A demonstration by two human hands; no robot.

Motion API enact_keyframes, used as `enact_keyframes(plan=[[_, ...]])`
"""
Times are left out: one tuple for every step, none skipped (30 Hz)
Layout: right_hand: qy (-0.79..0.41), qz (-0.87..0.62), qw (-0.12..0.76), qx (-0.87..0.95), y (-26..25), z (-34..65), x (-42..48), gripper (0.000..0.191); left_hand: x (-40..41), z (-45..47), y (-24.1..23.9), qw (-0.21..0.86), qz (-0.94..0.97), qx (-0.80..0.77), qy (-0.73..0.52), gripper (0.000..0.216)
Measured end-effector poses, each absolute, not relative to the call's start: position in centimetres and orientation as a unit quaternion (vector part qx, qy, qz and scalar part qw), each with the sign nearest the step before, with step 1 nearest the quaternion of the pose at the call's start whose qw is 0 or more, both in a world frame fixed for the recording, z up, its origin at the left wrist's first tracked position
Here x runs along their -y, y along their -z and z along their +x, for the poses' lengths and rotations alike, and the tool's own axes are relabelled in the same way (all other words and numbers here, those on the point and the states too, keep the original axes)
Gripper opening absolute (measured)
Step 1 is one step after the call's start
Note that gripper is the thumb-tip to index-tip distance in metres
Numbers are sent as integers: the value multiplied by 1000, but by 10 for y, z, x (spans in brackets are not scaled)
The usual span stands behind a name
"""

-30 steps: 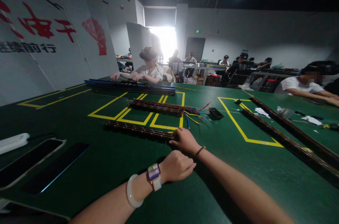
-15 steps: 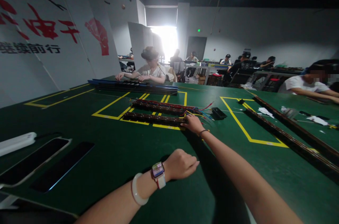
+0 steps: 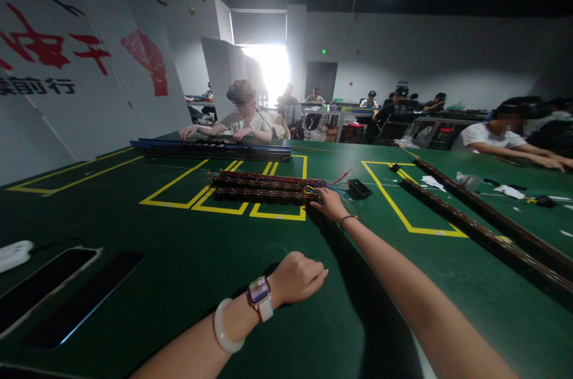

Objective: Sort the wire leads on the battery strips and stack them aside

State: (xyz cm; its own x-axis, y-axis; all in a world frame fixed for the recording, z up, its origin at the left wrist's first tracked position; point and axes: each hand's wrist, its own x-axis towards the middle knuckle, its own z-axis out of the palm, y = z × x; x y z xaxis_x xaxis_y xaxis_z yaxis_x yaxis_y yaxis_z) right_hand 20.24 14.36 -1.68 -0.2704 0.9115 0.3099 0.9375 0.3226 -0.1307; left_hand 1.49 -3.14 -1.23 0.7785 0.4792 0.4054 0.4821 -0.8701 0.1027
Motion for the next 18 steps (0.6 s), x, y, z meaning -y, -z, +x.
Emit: enact_keyframes(plan=[[40,-578,171,797,18,212,-140,54,31,15,13,4,-944,253,213,34],[42,-579,175,795,19,224,-136,54,31,15,13,3,-944,252,212,34],[47,-583,178,791,21,241,-131,53,31,15,13,-1,-944,252,211,35],[52,-592,179,784,22,261,-126,52,31,15,14,-7,-944,253,210,35],[62,-611,177,770,22,285,-121,51,31,15,14,-14,-944,254,210,36],[72,-632,166,753,23,312,-114,51,31,15,14,-19,-944,255,210,36],[83,-656,154,735,22,341,-107,51,31,14,14,-21,-943,256,210,36],[98,-686,143,706,22,373,-98,50,31,14,15,-20,-943,255,210,37],[113,-714,130,678,21,405,-89,51,31,14,15,-17,-944,254,211,37],[126,-744,119,645,21,438,-77,52,31,14,15,-14,-944,254,211,37],[134,-774,110,609,21,471,-65,55,31,14,15,-10,-944,253,212,37],[137,-800,102,575,21,502,-51,57,30,14,15,-5,-944,253,214,36],[135,-818,94,551,22,531,-36,60,30,14,16,-1,-943,253,216,36],[131,-838,92,522,23,557,-20,61,30,14,16,4,-943,253,218,35],[130,-856,94,492,23,579,-5,61,29,14,17,10,-942,252,221,35],[137,-857,99,487,23,597,11,59,29,14,18,16,-941,252,225,34],[146,-854,106,487,23,610,26,58,29,14,20,22,-940,250,230,34],[146,-844,110,503,21,620,39,61,28,14,21,29,-939,249,235,33]])
